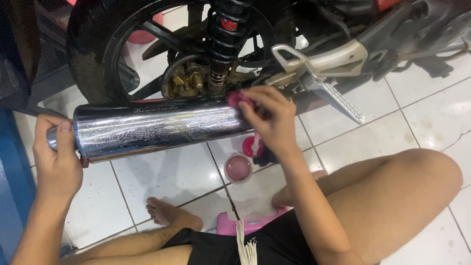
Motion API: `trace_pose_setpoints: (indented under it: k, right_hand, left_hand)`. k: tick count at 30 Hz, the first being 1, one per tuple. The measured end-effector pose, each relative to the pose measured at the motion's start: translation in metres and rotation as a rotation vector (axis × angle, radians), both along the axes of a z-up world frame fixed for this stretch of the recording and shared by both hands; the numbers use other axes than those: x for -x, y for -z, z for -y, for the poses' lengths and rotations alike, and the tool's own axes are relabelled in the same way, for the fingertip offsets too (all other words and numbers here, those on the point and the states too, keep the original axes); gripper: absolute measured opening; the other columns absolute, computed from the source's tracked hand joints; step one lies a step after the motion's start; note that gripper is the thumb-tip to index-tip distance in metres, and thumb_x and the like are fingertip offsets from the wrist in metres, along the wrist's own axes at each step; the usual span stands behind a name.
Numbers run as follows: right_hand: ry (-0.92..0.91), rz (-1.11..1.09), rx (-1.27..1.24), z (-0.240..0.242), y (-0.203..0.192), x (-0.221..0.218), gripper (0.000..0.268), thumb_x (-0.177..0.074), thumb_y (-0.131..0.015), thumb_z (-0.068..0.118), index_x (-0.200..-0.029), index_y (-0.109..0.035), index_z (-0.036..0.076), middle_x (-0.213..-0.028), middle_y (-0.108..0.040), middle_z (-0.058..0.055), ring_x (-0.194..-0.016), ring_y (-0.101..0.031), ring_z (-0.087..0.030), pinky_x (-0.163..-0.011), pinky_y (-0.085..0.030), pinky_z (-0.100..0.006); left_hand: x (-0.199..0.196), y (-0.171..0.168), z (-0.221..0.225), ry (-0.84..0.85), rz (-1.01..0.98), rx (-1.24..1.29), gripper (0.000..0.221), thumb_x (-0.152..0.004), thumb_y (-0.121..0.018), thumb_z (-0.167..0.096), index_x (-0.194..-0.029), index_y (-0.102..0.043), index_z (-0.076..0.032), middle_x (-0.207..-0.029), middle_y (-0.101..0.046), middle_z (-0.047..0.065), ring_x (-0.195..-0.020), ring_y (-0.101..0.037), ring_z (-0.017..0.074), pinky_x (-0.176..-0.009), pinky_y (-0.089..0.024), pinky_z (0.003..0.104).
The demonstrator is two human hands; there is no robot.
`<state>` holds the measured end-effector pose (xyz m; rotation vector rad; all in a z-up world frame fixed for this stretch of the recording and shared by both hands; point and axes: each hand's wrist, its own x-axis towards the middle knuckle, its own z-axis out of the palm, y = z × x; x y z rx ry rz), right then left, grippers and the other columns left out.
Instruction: The person cleans a motorcycle exhaust pipe by applying a pink substance with a sponge and wiping it with a blue cloth. The person repeatedly dips the sponge into a container and scrubs the chrome surface.
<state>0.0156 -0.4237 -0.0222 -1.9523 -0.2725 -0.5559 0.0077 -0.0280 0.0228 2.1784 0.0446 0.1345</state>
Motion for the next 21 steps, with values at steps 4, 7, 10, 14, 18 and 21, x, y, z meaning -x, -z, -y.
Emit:
trace_pose_setpoints:
  k: [4,7,10,14,18,21]
  right_hand:
    - [-0.044,-0.039,-0.009,0.008,-0.004,0.013,0.012,-0.096,-0.074,0.011,-0.106,-0.075,0.005,-0.103,-0.069,-0.01,-0.07,-0.06,-0.01,-0.06,-0.055,-0.018]
    - [0.111,-0.026,0.06,0.015,0.014,0.007,0.019,-0.102,-0.068,0.012,-0.116,-0.072,0.002,-0.113,-0.067,-0.013,-0.077,-0.061,-0.015,-0.064,-0.052,-0.023]
    - [0.025,-0.012,0.115,0.002,0.001,0.001,0.02,-0.1,-0.07,0.015,-0.115,-0.073,0.003,-0.116,-0.071,-0.015,-0.087,-0.069,-0.019,-0.071,-0.057,-0.026]
    - [-0.167,0.019,0.087,-0.001,-0.008,0.015,0.017,-0.1,-0.067,0.011,-0.115,-0.07,0.004,-0.12,-0.067,-0.013,-0.088,-0.068,-0.016,-0.072,-0.058,-0.022]
    - [0.011,-0.027,0.069,-0.003,-0.004,0.015,0.011,-0.099,-0.069,0.007,-0.109,-0.072,0.003,-0.115,-0.069,-0.013,-0.075,-0.063,-0.014,-0.067,-0.054,-0.022]
    - [-0.029,-0.028,0.065,-0.013,-0.01,0.013,0.013,-0.1,-0.068,0.007,-0.112,-0.071,0.002,-0.117,-0.069,-0.014,-0.069,-0.06,-0.011,-0.063,-0.053,-0.02]
  left_hand:
    - [-0.001,0.0,-0.001,0.004,0.006,0.004,0.023,-0.122,-0.038,-0.022,-0.109,-0.038,-0.003,-0.073,-0.043,0.013,-0.048,-0.046,0.0223,-0.04,-0.035,0.032]
    - [-0.003,0.0,0.003,0.014,0.051,0.022,0.029,-0.12,-0.039,-0.029,-0.102,-0.04,-0.006,-0.069,-0.043,0.009,-0.048,-0.046,0.018,-0.041,-0.035,0.031]
    - [-0.001,-0.001,0.005,0.023,0.084,0.0,0.032,-0.12,-0.038,-0.032,-0.103,-0.04,-0.005,-0.068,-0.043,0.009,-0.048,-0.045,0.0172,-0.043,-0.034,0.03]
    - [-0.001,-0.001,0.007,0.016,0.071,-0.001,0.03,-0.12,-0.038,-0.03,-0.105,-0.04,-0.004,-0.069,-0.045,0.01,-0.048,-0.045,0.0183,-0.044,-0.034,0.031]
    - [-0.004,0.01,0.002,0.009,0.154,-0.009,0.03,-0.121,-0.039,-0.029,-0.103,-0.041,-0.006,-0.078,-0.045,0.006,-0.064,-0.044,0.0158,-0.059,-0.035,0.032]
    - [-0.004,0.015,-0.001,0.007,0.219,-0.037,0.031,-0.121,-0.04,-0.03,-0.102,-0.042,-0.006,-0.088,-0.047,0.005,-0.08,-0.045,0.0158,-0.075,-0.036,0.034]
